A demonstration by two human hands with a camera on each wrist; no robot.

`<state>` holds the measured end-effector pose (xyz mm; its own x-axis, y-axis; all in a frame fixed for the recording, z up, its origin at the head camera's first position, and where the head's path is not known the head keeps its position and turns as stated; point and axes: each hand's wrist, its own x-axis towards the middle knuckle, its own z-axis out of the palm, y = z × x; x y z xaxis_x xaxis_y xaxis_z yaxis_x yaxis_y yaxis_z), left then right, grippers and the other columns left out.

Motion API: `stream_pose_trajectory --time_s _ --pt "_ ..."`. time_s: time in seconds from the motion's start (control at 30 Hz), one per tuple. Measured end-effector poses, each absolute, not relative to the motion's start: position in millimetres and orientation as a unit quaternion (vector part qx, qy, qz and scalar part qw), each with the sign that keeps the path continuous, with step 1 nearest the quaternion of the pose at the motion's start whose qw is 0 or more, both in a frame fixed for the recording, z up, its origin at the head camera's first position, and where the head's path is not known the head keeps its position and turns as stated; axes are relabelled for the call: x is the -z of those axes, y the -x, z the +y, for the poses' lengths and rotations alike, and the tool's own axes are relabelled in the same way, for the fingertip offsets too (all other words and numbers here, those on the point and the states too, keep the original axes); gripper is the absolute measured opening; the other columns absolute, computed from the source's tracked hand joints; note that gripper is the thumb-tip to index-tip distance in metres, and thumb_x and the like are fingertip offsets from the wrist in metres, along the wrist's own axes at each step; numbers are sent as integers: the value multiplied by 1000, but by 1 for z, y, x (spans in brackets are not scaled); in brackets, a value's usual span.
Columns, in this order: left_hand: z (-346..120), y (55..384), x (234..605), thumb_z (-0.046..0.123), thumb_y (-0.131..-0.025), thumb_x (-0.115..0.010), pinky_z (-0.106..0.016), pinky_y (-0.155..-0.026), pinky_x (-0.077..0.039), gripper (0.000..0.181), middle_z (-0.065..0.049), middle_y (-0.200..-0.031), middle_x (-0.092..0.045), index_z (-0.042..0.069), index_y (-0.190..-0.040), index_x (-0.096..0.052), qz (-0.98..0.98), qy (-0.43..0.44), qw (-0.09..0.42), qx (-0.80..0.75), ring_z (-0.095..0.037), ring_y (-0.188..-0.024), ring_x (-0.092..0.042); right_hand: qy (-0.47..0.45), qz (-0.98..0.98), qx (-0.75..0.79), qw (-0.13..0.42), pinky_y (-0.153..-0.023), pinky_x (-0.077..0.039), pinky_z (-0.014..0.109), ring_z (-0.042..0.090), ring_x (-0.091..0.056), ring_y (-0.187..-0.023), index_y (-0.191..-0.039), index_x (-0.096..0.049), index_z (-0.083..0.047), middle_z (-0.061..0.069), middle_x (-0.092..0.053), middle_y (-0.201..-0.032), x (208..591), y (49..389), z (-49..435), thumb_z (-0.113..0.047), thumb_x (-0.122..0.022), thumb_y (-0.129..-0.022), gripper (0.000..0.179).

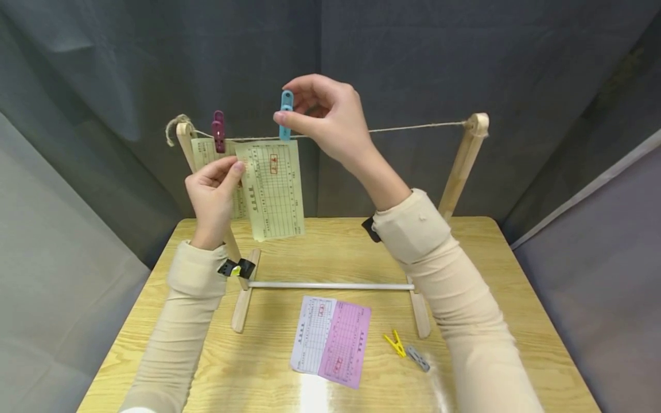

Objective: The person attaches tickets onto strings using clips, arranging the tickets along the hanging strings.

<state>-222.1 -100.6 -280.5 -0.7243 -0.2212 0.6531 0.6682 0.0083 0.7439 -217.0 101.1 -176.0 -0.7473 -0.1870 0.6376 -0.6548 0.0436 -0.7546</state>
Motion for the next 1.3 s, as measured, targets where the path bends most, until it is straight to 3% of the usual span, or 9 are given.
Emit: stream_pose_trajectory --time_s 0.4,0.77,1.07,1.3 --pt "-99 223 281 0 -81 -66 -18 -56 -47 16 -9 -78 -68 -15 -87 -64 -637 184 330 672 -7 -63 -58 -279 -739 -589 173 -68 -45 24 17 -57 -72 -99 -64 1 0 -64 -76 169 232 89 -4 -73 -74 27" --pt "-99 224 281 0 -82 -65 -18 -57 -47 17 -5 -78 -67 -16 -88 -64 -638 176 325 676 -7 -63 -58 -272 -766 -563 150 -68 -44 25 18 -56 -73 -96 -65 1 4 -62 -79 164 237 79 -7 -75 -74 26" --pt "-100 224 282 1 -82 -66 -19 -55 -46 16 -10 -79 -68 -14 -88 -65 -643 182 329 667 -7 -62 -57 -252 -733 -622 110 -73 -47 29 20 -59 -71 -76 -65 -1 4 -63 -72 159 242 75 0 -75 -72 10" --pt "-100 225 282 0 -82 -65 -18 -55 -45 16 -10 -79 -67 -15 -88 -64 -641 185 330 667 -7 -62 -57 -236 -733 -625 126 -74 -42 31 21 -56 -77 -60 -63 -1 2 -63 -66 158 244 75 2 -74 -71 16"
